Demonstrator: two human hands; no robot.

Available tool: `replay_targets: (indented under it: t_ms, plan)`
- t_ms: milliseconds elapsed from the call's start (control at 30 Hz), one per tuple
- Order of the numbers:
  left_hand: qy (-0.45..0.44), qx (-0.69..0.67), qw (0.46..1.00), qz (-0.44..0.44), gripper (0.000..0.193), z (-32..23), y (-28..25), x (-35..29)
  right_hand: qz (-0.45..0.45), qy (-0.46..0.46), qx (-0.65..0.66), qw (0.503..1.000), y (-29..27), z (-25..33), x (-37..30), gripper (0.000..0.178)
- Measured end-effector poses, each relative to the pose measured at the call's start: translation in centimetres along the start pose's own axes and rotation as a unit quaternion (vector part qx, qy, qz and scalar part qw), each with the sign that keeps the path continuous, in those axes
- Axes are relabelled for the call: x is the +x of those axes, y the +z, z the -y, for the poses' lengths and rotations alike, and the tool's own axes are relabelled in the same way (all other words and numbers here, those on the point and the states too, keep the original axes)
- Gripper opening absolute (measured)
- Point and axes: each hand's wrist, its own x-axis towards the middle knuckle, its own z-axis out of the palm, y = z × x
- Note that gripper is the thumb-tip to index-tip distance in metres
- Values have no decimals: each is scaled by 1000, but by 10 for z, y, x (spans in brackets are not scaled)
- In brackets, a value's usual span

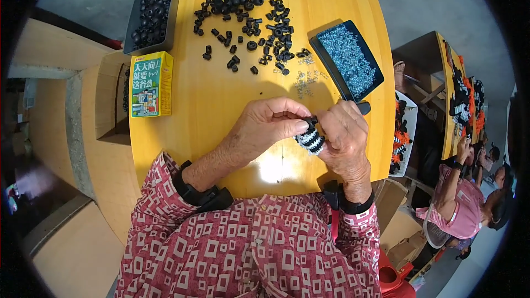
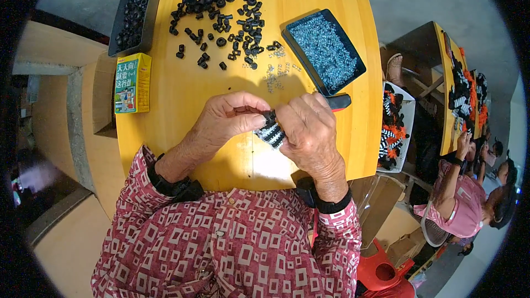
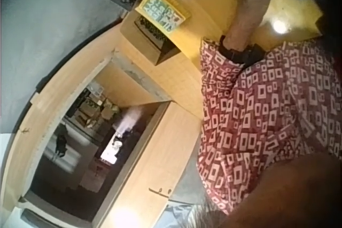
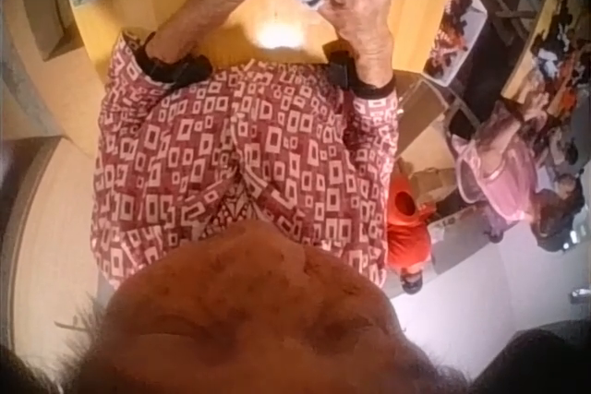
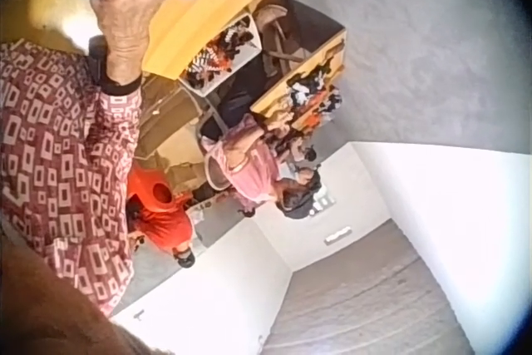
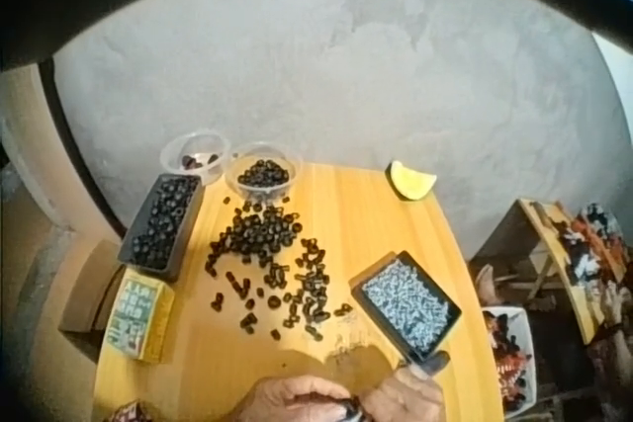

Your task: The person assembles small black plastic parts onto a striped cylindrical object by hand at a workstation.

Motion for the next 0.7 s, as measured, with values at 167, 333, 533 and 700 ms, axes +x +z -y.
replay_targets:
  t_ms: [167, 333, 533, 700]
  plan:
    - [-7, 9, 1000, 2, 20, -2, 1, -2, -10, -12, 5, 1000, -2, 2, -3, 21]
    - [-16, 26, 1000, 0, 19, -2, 3, -3, -14, -31, -3, 999, -3, 2, -4, 23]
    - [-34, 0, 999, -14, 20, -5, 8, -3, -29, -21, 11, 999, 0, 1, -7, 29]
    - [-29, -12, 999, -17, 19, -4, 11, -1, -41, 3, 44, 998, 4, -4, -13, 32]
